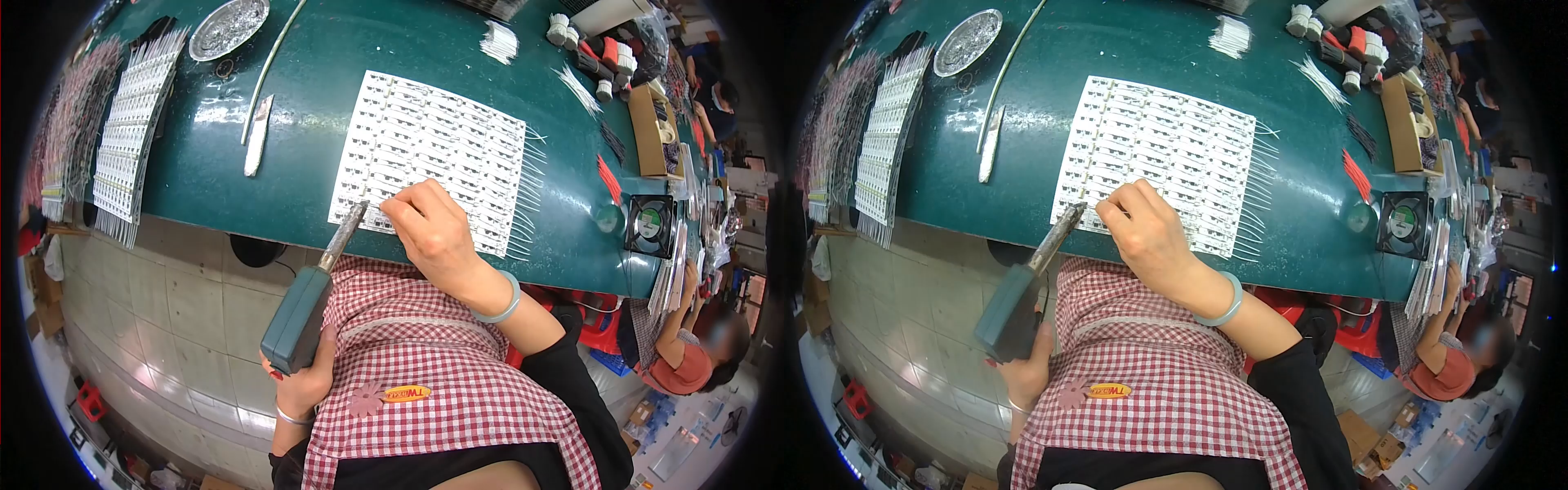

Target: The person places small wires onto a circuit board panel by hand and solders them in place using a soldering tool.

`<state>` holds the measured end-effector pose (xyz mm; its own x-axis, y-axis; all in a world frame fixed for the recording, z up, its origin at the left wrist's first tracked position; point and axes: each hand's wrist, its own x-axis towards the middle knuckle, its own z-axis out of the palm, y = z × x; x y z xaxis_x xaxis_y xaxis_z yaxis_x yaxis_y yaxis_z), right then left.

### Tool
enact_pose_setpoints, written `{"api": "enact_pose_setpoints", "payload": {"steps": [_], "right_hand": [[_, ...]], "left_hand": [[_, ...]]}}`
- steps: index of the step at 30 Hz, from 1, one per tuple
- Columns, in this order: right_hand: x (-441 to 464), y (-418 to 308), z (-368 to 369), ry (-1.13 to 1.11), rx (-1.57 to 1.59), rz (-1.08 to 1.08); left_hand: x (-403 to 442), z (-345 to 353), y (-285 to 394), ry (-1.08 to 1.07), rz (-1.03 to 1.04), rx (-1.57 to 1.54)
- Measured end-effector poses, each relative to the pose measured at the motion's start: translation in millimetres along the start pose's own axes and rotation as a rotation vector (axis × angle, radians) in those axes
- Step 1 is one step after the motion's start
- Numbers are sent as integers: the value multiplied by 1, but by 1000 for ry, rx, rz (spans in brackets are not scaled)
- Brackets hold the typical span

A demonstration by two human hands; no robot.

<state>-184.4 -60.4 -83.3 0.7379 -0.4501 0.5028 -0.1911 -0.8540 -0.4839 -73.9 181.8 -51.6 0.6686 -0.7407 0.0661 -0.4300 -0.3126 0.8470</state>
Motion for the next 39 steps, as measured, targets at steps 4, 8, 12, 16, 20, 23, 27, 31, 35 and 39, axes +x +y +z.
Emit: {"api": "enact_pose_setpoints", "payload": {"steps": [4,8,12,16,20,23,27,31,35,39], "right_hand": [[1,0,0,1,-1,0],[1,-1,0,6,-3,4],[1,0,0,7,-4,2],[0,0,0,0,-12,5],[0,1,0,-12,-14,0],[-1,-1,-10,-34,-28,19],[3,-14,-33,-36,-58,50],[5,-15,-25,10,15,0],[2,-6,-7,26,31,-43],[0,-1,-1,17,11,-44]], "left_hand": [[1,4,0,18,-23,-55],[0,2,-1,-1,-35,-42],[-20,-4,-21,-107,-138,-131],[-18,-2,-17,-49,-121,-202],[-18,-4,-20,-71,-73,-188],[-19,-3,-22,-61,-86,-189],[-21,-3,-23,-42,-121,-205],[-21,-6,-22,-57,-84,-167],[-21,-8,-21,-82,-45,-120],[-21,-7,-20,-91,-75,-130]]}}
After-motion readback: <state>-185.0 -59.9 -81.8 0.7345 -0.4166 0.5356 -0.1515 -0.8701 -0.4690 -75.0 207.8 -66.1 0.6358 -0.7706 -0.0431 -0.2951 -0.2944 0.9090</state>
